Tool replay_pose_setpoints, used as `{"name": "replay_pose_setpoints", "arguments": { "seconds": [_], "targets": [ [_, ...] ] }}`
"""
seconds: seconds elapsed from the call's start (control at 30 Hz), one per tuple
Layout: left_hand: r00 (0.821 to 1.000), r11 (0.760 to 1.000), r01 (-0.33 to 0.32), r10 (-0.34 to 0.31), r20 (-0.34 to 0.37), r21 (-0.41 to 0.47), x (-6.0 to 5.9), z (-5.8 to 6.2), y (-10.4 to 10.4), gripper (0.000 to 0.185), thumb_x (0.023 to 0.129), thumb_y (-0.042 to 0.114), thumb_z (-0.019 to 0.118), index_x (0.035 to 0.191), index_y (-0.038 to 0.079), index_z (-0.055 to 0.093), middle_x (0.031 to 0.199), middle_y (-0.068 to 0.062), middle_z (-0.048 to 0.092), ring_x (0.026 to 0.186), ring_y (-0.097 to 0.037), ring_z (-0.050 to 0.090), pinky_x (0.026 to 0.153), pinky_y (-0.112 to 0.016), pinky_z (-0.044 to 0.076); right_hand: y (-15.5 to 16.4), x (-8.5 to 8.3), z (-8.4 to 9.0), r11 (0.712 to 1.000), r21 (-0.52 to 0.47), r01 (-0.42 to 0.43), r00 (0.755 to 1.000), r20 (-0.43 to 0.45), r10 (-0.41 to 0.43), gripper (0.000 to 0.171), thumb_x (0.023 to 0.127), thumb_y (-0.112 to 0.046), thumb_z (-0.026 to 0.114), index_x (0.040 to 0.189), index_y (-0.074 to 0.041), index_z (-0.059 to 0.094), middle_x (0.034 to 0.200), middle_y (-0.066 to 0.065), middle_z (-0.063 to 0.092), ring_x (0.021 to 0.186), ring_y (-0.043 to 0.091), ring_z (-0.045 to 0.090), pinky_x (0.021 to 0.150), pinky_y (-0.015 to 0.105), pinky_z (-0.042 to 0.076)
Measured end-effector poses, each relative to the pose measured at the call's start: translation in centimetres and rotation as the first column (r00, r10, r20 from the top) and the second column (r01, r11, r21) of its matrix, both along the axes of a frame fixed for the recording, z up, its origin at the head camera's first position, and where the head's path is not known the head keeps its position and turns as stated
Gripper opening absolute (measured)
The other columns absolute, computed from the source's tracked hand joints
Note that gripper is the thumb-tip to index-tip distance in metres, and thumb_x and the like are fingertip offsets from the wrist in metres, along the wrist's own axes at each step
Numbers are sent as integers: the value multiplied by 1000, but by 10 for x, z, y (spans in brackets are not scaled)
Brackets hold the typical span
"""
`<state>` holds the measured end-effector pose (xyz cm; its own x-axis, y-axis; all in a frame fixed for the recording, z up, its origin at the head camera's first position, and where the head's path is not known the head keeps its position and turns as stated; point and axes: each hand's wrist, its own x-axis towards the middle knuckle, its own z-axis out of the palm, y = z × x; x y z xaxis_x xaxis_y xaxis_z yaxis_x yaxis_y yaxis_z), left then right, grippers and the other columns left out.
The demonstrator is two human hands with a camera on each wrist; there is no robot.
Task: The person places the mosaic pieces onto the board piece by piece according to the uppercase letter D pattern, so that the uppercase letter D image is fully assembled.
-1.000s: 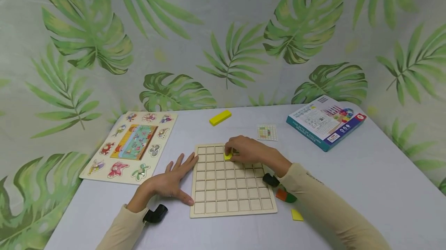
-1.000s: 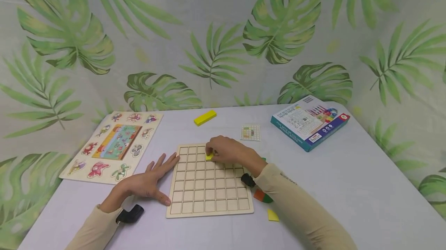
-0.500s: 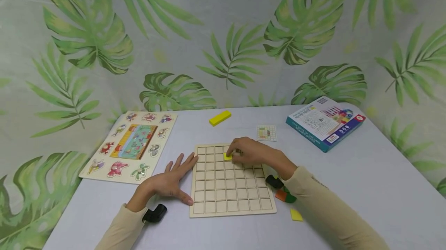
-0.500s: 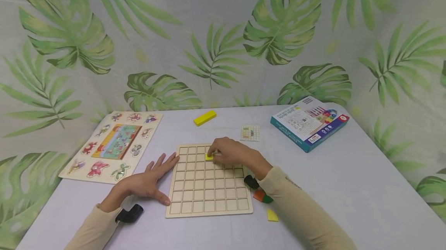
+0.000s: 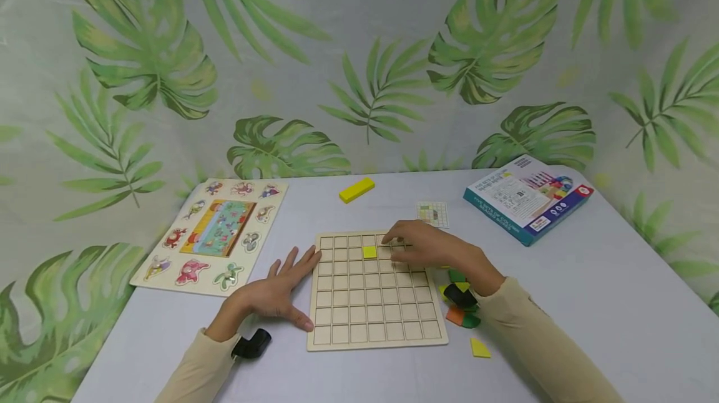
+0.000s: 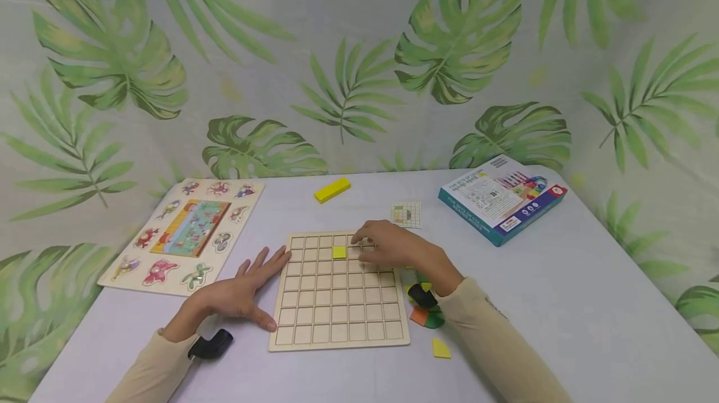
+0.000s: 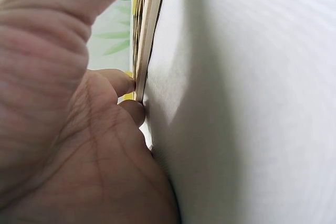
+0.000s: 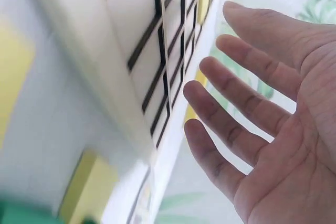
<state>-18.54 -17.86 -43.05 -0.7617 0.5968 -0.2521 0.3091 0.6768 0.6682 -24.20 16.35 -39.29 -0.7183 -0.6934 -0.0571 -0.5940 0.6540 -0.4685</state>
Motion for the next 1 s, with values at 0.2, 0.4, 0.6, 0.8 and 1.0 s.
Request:
{"name": "replay_pose_setpoints", "arguments": {
  "seconds": [0.2, 0.4, 0.6, 0.8, 1.0],
  "targets": [
    [1000, 1000, -4, 4, -1, 4, 0, -1, -1, 136, 63, 40, 94, 162, 11, 5, 169, -11, -7, 152, -39, -22, 118, -65, -14, 19, 5, 4, 999, 14, 37, 999, 3, -37, 35, 97, -23, 67, 129, -8, 67, 131, 7, 64, 121, 29, 59, 99, 47, 49],
    [1000, 1000, 2, -2, 5, 6, -1, -1, -1, 136, 64, 40, 94, 162, 11, 5, 169, -11, -7, 152, -39, -22, 118, -64, -14, 36, 11, 4, 999, 4, 54, 998, 22, -54, 35, 96, -23, 68, 127, -6, 67, 129, 8, 66, 122, 30, 59, 103, 51, 47],
    [1000, 1000, 3, -3, 12, 13, -1, 0, -1, 136, 64, 39, 94, 162, 10, 5, 169, -12, -8, 152, -39, -23, 118, -64, -15, 53, 22, 3, 998, 19, 66, 997, 31, -66, 36, 95, -24, 70, 127, -9, 67, 130, 7, 65, 119, 29, 60, 103, 52, 47],
    [1000, 1000, 4, -4, 18, 17, -1, 1, 1, 136, 64, 39, 94, 162, 10, 4, 169, -12, -8, 152, -39, -23, 117, -64, -15, 77, 28, 5, 993, 46, 106, 989, 95, -110, 22, 91, -23, 74, 111, -13, 70, 107, -1, 68, 95, 17, 62, 87, 38, 55],
    [1000, 1000, 1, -2, 17, 20, 0, 1, 0, 136, 64, 38, 94, 162, 9, 5, 169, -12, -7, 152, -39, -23, 117, -65, -14, 91, 27, 8, 986, 100, 137, 964, 216, -156, 9, 89, -16, 75, 96, -14, 69, 89, -7, 65, 82, 12, 58, 73, 25, 52]
  ]
}}
